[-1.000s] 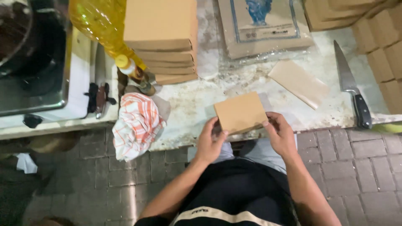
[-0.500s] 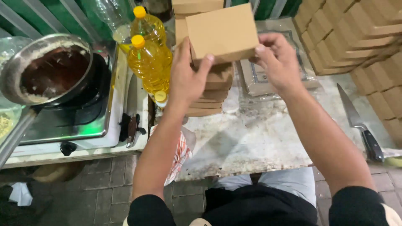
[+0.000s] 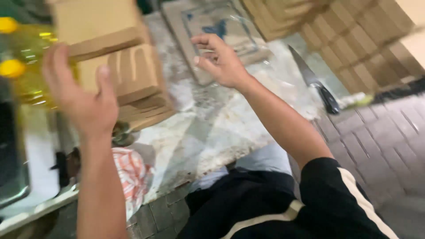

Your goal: Folding and cutting paper liners to fit into small cardboard boxes in a bakery production area.

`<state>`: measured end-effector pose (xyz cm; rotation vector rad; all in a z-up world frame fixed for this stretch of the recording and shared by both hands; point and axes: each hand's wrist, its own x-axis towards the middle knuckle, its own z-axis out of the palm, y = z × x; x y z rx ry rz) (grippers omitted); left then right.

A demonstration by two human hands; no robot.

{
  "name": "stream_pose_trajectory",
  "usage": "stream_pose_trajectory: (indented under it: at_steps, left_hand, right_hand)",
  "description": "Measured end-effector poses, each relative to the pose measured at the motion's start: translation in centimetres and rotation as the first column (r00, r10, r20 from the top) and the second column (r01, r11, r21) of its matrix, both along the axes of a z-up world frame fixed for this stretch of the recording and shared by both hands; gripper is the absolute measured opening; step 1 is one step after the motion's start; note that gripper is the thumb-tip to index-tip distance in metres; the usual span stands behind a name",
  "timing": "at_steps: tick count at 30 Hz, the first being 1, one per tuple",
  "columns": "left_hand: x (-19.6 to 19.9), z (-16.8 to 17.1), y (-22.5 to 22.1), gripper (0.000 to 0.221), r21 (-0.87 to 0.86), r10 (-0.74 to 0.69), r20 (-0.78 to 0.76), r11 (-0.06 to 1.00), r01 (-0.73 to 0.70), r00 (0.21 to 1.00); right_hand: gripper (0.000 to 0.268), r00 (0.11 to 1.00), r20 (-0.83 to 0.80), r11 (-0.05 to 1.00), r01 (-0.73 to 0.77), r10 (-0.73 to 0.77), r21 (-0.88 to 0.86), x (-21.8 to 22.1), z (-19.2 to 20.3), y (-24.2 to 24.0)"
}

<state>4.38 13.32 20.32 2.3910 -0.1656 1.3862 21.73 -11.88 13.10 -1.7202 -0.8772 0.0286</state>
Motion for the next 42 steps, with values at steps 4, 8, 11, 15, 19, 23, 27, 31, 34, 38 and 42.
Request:
stream_pose_trajectory:
  at_steps: [4, 8, 11, 15, 19, 23, 27, 31, 34, 38, 42]
  left_hand:
    - [-2.4, -3.5, -10.3, 0.032, 0.088, -0.293, -0.074, 0.95, 0.299, 0.953]
    - [-0.2, -13.8, -18.0, 0.027, -0.086, -0.532, -0.514, 0.813, 0.576, 0.673]
    - [0.9, -19.8, -24.1, 0.035, -0.178, -0.565, -0.678, 0.746, 0.642, 0.469]
    - [1.7, -21.3, -31.0, 0.04, -0.289, -0.599, -0.763, 0.651, 0.702, 0.242]
    - [2.7, -19.3, -33.6, 0.039, -0.255, -0.556, -0.788, 0.685, 0.682, 0.265]
    - [2.6, -18.7, -33.2, 0.039, -0.265, -0.519, -0.826, 0.701, 0.662, 0.219]
    - [2.2, -18.3, -31.9, 0.038, -0.26, -0.514, -0.826, 0.711, 0.653, 0.231]
    - [0.7, -17.0, -31.8, 0.038, -0.263, -0.594, -0.721, 0.71, 0.653, 0.356]
    - [-0.2, -15.2, -31.8, 0.058, -0.401, -0.707, -0.569, 0.685, 0.608, 0.421]
    - [-1.1, -15.3, -30.9, 0.101, -0.498, -0.722, -0.371, 0.686, 0.531, 0.584]
    - [-2.6, -17.5, -27.2, 0.107, -0.527, -0.546, -0.385, 0.792, 0.308, 0.744]
  right_hand:
    - [0.026, 0.98, 0.123, 0.982, 0.17, -0.159, -0.086, -2.0, -1.2, -15.1]
    - [0.031, 0.545, 0.624, 0.712, 0.702, -0.56, 0.026, -0.7, -0.2, -30.3]
    - [0.067, 0.375, 0.611, 0.316, 0.926, -0.697, -0.209, -0.5, 2.7, -39.4]
    - [0.106, 0.576, 0.303, 0.229, 0.672, -0.759, -0.704, -0.5, 6.1, -46.1]
    - [0.11, 0.719, 0.207, 0.418, 0.585, -0.663, -0.695, 1.3, 3.3, -51.9]
    - [0.081, 0.707, 0.584, 0.693, 0.65, -0.399, -0.312, 3.0, -0.5, -55.2]
    - [0.08, 0.661, 0.665, 0.837, 0.539, -0.348, -0.098, 2.2, -1.8, -54.3]
    - [0.068, 0.708, 0.494, 0.814, 0.581, -0.505, -0.001, -3.7, -2.1, -49.0]
    - [0.074, 0.496, 0.639, 0.722, 0.678, -0.588, 0.137, -8.5, -2.4, -39.5]
    - [0.088, 0.633, 0.48, 0.761, 0.637, -0.607, 0.122, -12.7, -10.5, -28.0]
    - [0.083, 0.684, 0.453, 0.798, 0.591, -0.572, 0.114, -16.3, -14.5, -19.9]
